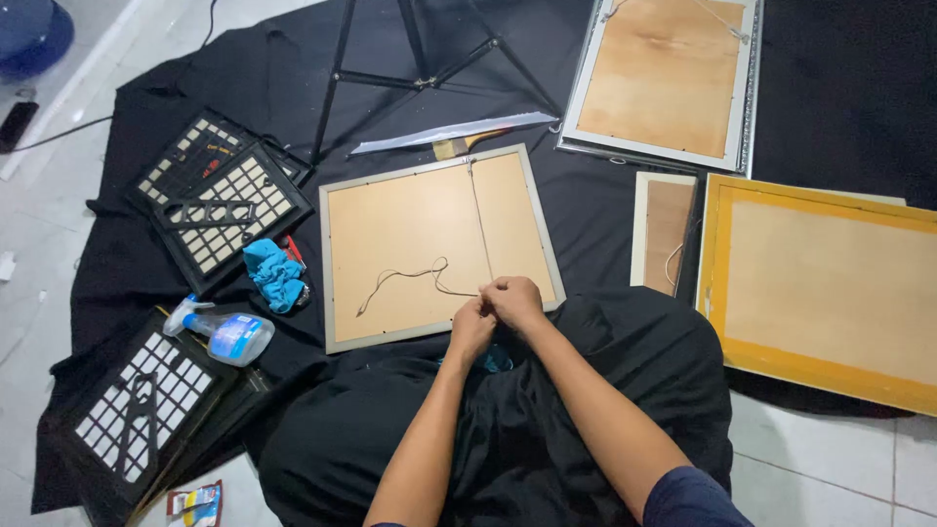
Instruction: Attaching a hanging wire to the back of a picture frame by threading it through eyelets and twisting the ends.
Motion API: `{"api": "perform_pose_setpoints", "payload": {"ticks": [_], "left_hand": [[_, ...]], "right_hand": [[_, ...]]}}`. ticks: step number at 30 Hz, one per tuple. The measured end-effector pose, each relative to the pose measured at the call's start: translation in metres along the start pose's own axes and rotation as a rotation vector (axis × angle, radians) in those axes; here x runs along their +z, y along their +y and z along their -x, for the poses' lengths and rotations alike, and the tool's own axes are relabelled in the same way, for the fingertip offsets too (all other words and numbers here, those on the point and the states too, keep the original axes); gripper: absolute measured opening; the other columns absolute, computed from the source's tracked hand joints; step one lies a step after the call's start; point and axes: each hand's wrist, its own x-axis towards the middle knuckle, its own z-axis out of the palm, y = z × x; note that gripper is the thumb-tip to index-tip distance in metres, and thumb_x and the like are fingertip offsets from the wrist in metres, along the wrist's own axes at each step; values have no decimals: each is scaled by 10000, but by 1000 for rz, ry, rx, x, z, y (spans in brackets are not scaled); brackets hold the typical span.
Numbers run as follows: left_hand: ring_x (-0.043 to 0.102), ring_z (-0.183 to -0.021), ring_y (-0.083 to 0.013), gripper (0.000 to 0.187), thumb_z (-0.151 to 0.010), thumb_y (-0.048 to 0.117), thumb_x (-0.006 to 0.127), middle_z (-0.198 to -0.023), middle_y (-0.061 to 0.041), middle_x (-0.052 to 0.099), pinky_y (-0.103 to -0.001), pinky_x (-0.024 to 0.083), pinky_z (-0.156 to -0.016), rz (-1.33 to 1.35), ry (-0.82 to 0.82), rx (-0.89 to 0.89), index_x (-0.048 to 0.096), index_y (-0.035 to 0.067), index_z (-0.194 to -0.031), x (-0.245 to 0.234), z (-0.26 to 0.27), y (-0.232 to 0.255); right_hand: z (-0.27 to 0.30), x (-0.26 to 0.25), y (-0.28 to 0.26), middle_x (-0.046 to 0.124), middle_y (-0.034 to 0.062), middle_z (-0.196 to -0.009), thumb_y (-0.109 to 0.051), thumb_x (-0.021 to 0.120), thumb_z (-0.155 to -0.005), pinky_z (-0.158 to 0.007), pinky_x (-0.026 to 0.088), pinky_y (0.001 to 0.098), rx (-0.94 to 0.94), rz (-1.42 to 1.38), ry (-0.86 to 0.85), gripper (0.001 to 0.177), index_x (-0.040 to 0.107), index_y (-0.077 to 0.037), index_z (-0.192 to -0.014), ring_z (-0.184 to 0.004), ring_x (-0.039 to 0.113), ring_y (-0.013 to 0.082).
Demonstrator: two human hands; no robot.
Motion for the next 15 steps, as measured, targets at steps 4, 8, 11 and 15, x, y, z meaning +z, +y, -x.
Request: {"api": "perform_pose_setpoints", "payload": {"ticks": [4,8,11,15], "left_hand": [[711,-1044,-339,238,-832,325,686,-972,-71,777,-470,540,-919,52,-61,-35,778,173,-991,-6,-1,0],[697,-1058,-385,296,-861,329,687,-979,-169,759,-492,532,-918,114,-72,-85,765,88,-1015,-19,-1,8],[702,-1063,-400,281,-910,303,693,-989,-202,767,-493,534,-913,158,-14,-85,778,75,-1051,-31,1,24],[765,-711,-265,226,-945,152,686,-891,-189,780,-376,652,-620,527,122,-216,748,-18,-1079,-42,-11,25]], "right_hand": [[-1,2,-7,774,46,-840,-434,690,-702,-793,559,384,50,-9,-15,255,822,-244,-810,-963,720,325],[-8,-4,-11,775,99,-972,-528,605,-794,-889,539,442,125,3,-58,429,818,-179,-923,-1099,685,346],[-38,6,21,765,154,-1125,-498,544,-838,-991,522,489,81,208,-138,510,805,-118,-1055,-1212,652,387],[-21,2,-4,778,135,-1110,-248,570,-805,-1014,524,484,105,125,-176,361,819,-152,-1048,-1218,650,389]]}}
